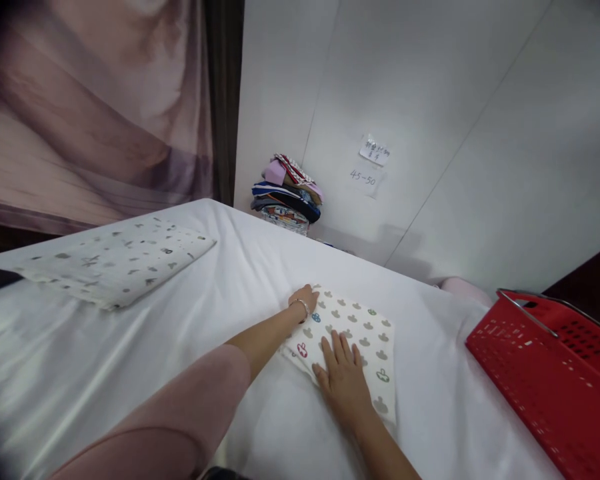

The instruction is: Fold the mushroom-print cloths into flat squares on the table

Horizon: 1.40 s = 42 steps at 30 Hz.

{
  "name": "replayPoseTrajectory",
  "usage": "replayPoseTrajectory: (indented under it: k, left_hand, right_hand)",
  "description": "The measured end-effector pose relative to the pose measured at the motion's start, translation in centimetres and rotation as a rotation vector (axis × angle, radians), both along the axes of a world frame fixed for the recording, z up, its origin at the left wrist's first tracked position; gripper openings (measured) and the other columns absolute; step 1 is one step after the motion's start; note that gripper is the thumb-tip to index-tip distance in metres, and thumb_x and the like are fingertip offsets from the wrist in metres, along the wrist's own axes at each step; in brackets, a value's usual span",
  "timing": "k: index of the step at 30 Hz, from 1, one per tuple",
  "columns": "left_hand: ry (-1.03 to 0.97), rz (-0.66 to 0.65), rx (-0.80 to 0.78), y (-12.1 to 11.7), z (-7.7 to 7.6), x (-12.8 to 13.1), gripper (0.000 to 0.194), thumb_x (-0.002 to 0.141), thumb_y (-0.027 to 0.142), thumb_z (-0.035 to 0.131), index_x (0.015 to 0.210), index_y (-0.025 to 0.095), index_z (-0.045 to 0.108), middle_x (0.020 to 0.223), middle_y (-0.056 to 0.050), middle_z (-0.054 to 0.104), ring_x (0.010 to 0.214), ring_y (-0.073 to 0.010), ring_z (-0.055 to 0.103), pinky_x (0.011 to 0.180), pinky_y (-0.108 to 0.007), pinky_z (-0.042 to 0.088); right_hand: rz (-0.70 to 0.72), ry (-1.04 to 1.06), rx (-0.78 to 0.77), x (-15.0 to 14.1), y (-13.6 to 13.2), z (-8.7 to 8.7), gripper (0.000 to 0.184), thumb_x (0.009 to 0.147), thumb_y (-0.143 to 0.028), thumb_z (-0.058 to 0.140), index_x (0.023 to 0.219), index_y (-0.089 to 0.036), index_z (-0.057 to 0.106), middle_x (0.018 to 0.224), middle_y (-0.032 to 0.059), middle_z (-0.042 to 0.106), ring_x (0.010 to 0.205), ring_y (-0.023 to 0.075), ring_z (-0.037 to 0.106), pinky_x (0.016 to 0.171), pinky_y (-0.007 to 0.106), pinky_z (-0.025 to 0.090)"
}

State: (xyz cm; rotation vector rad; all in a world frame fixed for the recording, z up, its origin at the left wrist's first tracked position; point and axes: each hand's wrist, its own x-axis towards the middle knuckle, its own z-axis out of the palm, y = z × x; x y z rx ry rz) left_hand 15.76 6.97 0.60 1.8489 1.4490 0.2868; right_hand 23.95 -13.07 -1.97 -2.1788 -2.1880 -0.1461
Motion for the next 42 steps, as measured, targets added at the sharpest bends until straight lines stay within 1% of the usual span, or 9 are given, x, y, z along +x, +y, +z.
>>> replayPoseTrajectory:
  k: [15,20,22,25,28,31,34,37,42]
  left_hand:
    - [0.075,0.007,0.126,0.7,-0.7,-0.3,0.037,0.086,0.045,0.034,0.104,0.018,0.051,0.107,-0.012,0.061,0.102,-0.0225,0.056,0.082,-0.032,0.041]
    - [0.093,-0.034,0.226,0.0,0.1,-0.4,0.038,0.087,0.041,0.033,0.113,0.018,0.046,0.119,-0.012,0.053,0.112,-0.0221,0.048,0.09,-0.032,0.036]
    - [0.067,-0.101,0.328,-1.1,0.5,-0.4,0.041,0.086,0.043,0.034,0.12,0.019,0.041,0.127,-0.01,0.046,0.119,-0.0217,0.04,0.096,-0.033,0.031]
    - [0.034,-0.335,0.536,-3.3,0.0,-0.7,0.048,0.084,0.048,0.036,0.124,0.022,0.038,0.137,-0.007,0.036,0.127,-0.0219,0.028,0.103,-0.035,0.022]
    - [0.103,-0.532,0.601,-4.8,-1.3,-1.4,0.053,0.082,0.051,0.037,0.126,0.022,0.039,0.141,-0.006,0.029,0.131,-0.0232,0.019,0.106,-0.039,0.015]
    - [0.158,-0.576,0.583,-4.9,-2.2,-1.8,0.055,0.083,0.051,0.032,0.129,0.02,0.036,0.143,-0.007,0.025,0.133,-0.0231,0.014,0.106,-0.041,0.012]
    - [0.188,-0.604,0.516,-4.3,-1.6,-1.5,0.058,0.082,0.051,0.032,0.131,0.019,0.034,0.145,-0.007,0.021,0.133,-0.0229,0.01,0.107,-0.042,0.011]
    - [0.218,-0.64,0.407,-4.1,-0.4,-1.2,0.064,0.079,0.057,0.033,0.131,0.02,0.035,0.145,-0.008,0.02,0.133,-0.0244,0.01,0.106,-0.045,0.013]
    - [0.209,-0.728,0.48,-5.9,-0.5,-2.0,0.067,0.078,0.061,0.033,0.132,0.021,0.034,0.145,-0.006,0.018,0.134,-0.0249,0.007,0.106,-0.047,0.006]
  right_hand:
    - [0.003,-0.008,0.01,-0.2,0.1,0.1,0.055,0.089,-0.05,0.022,0.136,-0.023,0.029,0.145,0.0048,0.018,0.133,0.0244,0.012,0.104,0.047,0.016]
    - [-0.01,0.032,-0.02,-0.6,0.1,0.6,0.056,0.089,-0.051,0.023,0.136,-0.023,0.028,0.145,0.0054,0.017,0.133,0.0251,0.01,0.105,0.047,0.012]
    - [-0.021,0.08,-0.032,-0.8,0.1,1.1,0.056,0.088,-0.051,0.024,0.137,-0.023,0.027,0.145,0.0052,0.017,0.133,0.0249,0.009,0.105,0.047,0.01]
    - [-0.021,0.215,-0.063,-0.7,0.1,1.9,0.056,0.087,-0.051,0.03,0.136,-0.025,0.029,0.145,0.0042,0.016,0.133,0.0244,0.008,0.105,0.048,0.009]
    - [0.005,0.431,-0.043,1.1,0.0,2.3,0.048,0.084,-0.048,0.038,0.126,-0.025,0.046,0.139,0.0047,0.034,0.129,0.0234,0.025,0.104,0.046,0.017]
    - [-0.134,0.589,0.198,5.1,-0.1,2.1,0.037,0.083,-0.04,0.041,0.109,-0.021,0.061,0.125,0.0066,0.052,0.12,0.0215,0.04,0.102,0.04,0.026]
    - [-0.493,0.745,0.385,9.7,-0.2,1.9,0.038,0.078,-0.033,0.048,0.113,-0.019,0.057,0.125,0.0061,0.051,0.117,0.0209,0.043,0.098,0.035,0.033]
    - [-0.748,0.908,0.31,12.8,0.1,1.7,0.045,0.076,-0.032,0.052,0.117,-0.014,0.053,0.112,0.0092,0.059,0.096,0.0209,0.057,0.082,0.032,0.045]
    - [-0.818,0.998,0.235,14.0,1.2,1.7,0.047,0.073,-0.041,0.056,0.108,-0.009,0.058,0.098,0.0118,0.064,0.082,0.0201,0.061,0.064,0.026,0.047]
